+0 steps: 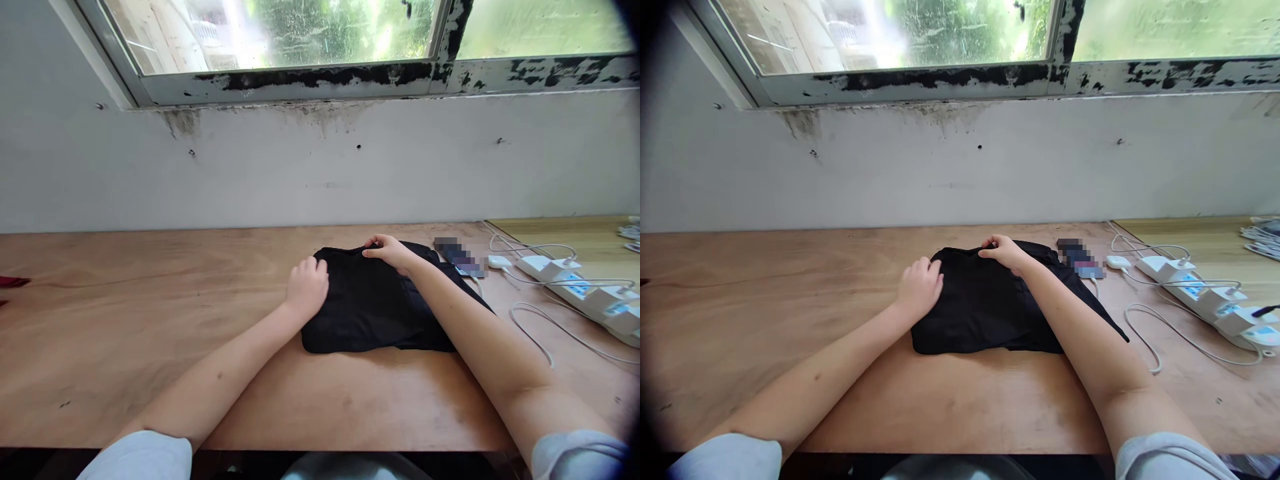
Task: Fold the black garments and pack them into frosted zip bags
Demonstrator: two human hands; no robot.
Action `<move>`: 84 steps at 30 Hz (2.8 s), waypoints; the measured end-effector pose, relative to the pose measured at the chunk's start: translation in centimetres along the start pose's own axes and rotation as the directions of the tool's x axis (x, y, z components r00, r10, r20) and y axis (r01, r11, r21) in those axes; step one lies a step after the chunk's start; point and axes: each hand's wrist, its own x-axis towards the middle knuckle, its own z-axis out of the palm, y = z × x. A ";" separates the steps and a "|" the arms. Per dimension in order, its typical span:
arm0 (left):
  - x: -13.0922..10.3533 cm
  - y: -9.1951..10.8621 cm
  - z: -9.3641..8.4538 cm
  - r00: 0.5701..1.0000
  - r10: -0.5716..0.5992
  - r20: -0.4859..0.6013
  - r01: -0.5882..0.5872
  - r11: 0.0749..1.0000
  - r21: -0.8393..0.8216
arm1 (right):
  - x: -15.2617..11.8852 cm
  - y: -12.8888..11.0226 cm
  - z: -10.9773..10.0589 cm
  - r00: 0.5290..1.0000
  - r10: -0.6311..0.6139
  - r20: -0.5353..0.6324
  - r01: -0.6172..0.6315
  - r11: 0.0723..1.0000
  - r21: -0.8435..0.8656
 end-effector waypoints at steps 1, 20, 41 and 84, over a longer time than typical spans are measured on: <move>-0.6 1.0 0.0 0.989 0.146 -0.019 -0.146 0.989 -0.016 | -0.3 -0.6 0.4 1.000 0.005 -0.003 -0.005 0.999 0.043; -4.4 5.7 -0.1 0.891 0.355 0.282 -0.052 0.697 -0.715 | -4.5 -5.7 5.6 0.967 -0.035 0.254 -0.028 0.971 0.239; 1.1 -3.6 -5.9 0.680 0.130 0.722 0.115 0.953 -0.280 | -0.3 -0.8 4.5 0.946 -0.293 -0.139 0.274 0.951 -0.141; -2.4 1.6 3.9 0.916 0.150 0.371 -0.069 0.972 -0.223 | 1.2 3.5 4.3 0.964 0.215 0.157 -0.262 0.675 0.690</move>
